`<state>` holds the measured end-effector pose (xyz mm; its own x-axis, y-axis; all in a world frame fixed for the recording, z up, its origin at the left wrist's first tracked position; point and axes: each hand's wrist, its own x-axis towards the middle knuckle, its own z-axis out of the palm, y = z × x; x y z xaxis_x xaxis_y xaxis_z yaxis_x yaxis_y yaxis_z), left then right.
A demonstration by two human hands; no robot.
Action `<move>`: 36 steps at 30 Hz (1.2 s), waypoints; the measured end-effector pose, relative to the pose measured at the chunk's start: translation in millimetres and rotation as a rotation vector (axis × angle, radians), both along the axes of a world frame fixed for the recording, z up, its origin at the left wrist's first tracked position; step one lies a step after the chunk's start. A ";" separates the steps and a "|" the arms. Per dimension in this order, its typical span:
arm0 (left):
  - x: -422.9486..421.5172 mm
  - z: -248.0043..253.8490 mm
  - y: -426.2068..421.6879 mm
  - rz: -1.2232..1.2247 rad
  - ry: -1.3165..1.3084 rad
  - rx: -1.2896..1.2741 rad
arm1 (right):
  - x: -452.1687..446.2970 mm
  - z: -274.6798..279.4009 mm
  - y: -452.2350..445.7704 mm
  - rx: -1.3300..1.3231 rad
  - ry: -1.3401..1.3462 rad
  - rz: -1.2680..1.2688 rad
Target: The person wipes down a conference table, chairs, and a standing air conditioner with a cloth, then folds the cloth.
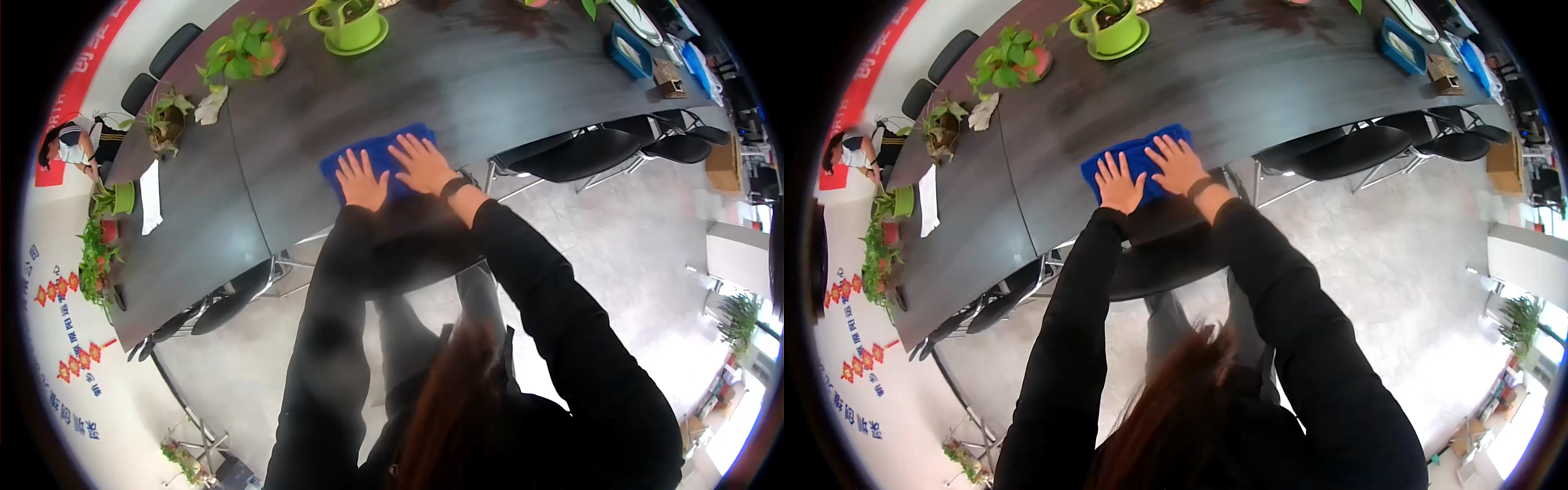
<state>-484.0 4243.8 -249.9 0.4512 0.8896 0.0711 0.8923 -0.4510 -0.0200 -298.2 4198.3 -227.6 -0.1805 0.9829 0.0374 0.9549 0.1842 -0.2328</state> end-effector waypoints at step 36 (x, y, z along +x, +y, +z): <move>-221.3 -2.1 140.3 0.021 -0.282 0.116 | -219.7 -1.5 162.5 0.112 0.024 0.051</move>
<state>-705.3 4384.2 -252.1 0.3810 0.8769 0.2930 0.8789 -0.4419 0.1798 -517.8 4360.8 -229.2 -0.2278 0.9618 0.1516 0.9380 0.2585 -0.2308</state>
